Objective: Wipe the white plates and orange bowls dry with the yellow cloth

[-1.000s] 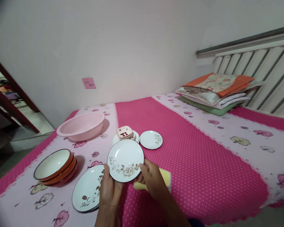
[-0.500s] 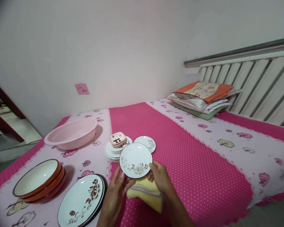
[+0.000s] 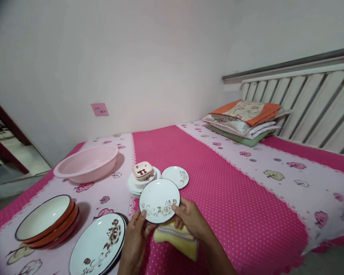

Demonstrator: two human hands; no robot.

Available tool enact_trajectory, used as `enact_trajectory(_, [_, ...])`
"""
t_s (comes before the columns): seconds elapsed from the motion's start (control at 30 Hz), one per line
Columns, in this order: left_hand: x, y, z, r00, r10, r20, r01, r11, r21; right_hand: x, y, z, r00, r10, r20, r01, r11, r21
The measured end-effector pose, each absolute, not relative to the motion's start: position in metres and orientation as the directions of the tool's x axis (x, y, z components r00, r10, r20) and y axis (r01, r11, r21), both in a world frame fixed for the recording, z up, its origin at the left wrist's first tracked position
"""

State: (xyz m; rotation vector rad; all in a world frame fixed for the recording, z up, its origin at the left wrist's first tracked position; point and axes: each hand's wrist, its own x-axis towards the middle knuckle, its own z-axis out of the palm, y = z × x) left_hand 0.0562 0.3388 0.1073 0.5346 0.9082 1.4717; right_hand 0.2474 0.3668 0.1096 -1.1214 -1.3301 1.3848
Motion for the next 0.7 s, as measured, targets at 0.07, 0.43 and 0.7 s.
enact_trajectory(0.07, [0.06,0.337,0.108,-0.112,0.98,-0.164,-0.597,0.065,0.799,0.249,0.365,0.113,-0.24,0.97,-0.041,-0.035,-0.051,-0.998])
enact_trajectory(0.43, [0.053,0.339,0.098,-0.068,0.982,-0.176,-0.512,0.117,0.851,0.287,0.395,0.092,0.072,0.988,-0.134,-0.167,-0.12,-0.979])
enact_trajectory(0.7, [0.053,0.342,0.091,-0.051,0.982,-0.18,-0.513,0.129,0.848,0.299,0.445,0.077,0.164,0.947,-0.278,-0.236,-0.236,-0.943])
